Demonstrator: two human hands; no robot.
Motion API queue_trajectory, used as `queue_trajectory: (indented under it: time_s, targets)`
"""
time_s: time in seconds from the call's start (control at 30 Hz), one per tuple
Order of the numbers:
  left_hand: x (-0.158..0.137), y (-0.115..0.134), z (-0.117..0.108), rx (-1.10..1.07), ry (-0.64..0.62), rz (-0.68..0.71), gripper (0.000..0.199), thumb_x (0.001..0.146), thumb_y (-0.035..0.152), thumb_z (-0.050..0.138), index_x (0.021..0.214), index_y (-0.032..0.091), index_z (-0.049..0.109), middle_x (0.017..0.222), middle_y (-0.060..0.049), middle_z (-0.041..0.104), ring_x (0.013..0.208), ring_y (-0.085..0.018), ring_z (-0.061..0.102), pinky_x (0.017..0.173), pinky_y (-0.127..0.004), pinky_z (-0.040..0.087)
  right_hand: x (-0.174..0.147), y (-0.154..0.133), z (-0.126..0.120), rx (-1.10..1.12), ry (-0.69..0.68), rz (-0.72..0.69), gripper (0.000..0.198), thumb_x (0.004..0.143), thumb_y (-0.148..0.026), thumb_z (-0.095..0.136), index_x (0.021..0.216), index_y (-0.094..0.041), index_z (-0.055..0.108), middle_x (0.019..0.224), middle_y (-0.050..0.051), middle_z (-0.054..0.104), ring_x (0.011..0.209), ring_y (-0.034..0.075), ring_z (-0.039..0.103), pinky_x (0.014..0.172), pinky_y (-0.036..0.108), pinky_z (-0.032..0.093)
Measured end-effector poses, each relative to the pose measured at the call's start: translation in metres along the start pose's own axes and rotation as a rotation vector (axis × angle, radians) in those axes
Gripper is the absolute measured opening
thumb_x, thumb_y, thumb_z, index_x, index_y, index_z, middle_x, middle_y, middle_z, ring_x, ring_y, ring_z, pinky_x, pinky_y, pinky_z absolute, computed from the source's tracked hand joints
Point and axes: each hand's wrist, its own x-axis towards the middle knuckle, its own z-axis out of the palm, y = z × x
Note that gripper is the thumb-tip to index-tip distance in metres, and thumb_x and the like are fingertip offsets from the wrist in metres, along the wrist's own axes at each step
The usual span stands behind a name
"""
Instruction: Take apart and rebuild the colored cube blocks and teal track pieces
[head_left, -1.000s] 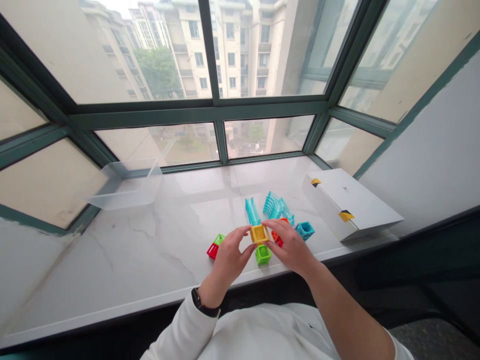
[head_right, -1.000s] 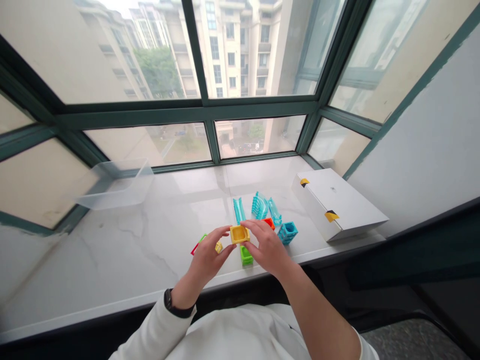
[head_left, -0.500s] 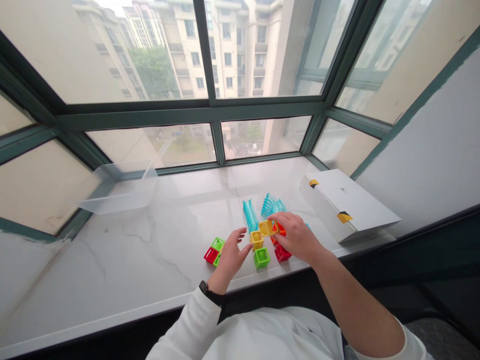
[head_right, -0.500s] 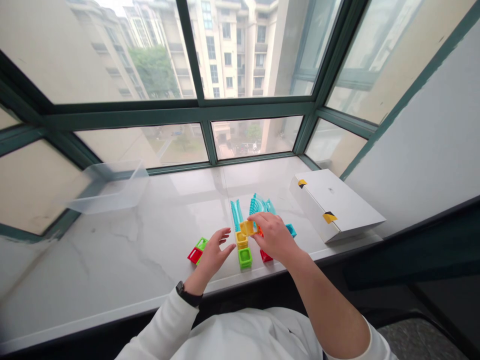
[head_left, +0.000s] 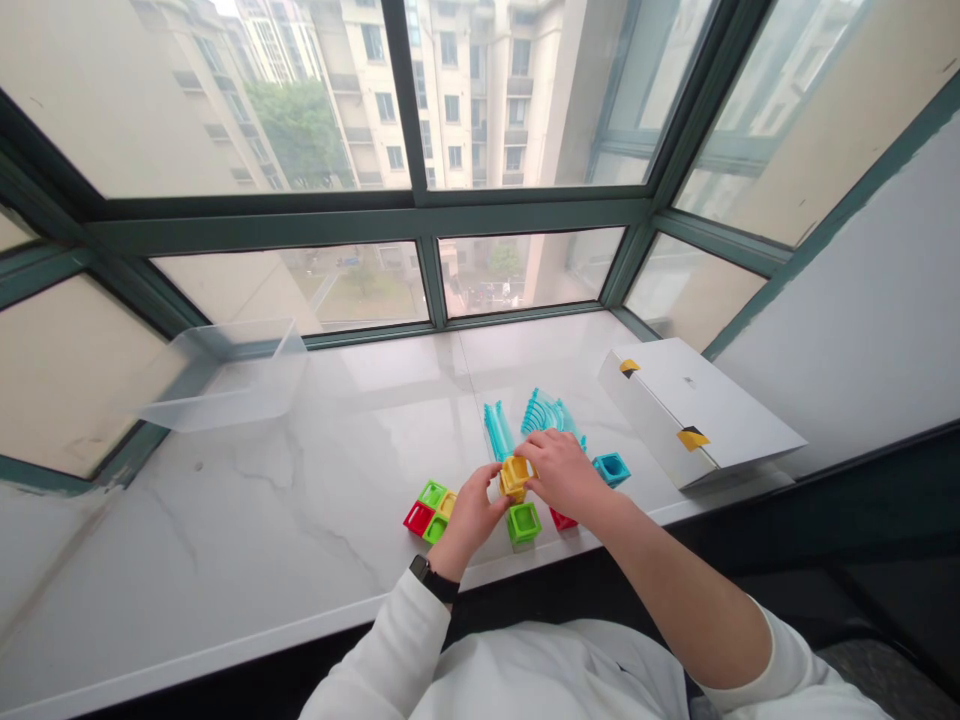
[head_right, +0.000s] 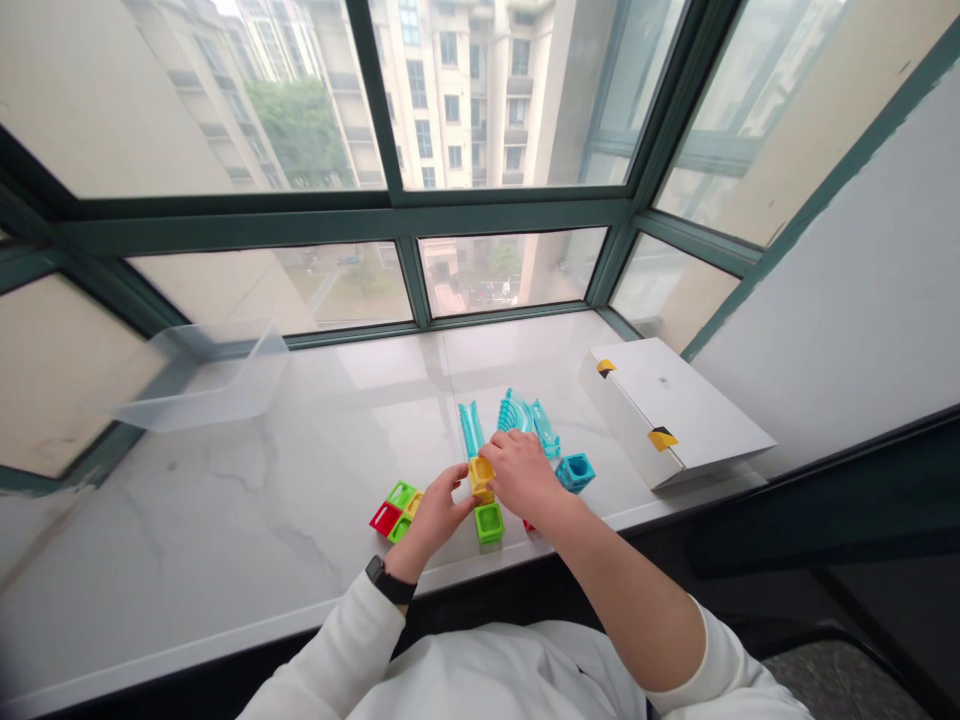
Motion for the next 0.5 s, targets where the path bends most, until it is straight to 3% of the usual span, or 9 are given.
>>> queue_trajectory:
  time_s: [0.5]
  targets:
    - [0.001,0.001,-0.001,0.001,-0.023,-0.007,0.038,0.086,0.026,0.077,0.123,0.025,0.071,0.124,-0.006,0.077,0.116,-0.027,0.071,0.106,-0.046,0.054,0.007,0.000,0.014,-0.044,-0.045,-0.002,0.031,0.086,-0.028,0.085,0.114,-0.024,0.073,0.116,0.007,0.070,0.113,0.030,0.060,0.094,0.041,0.038]
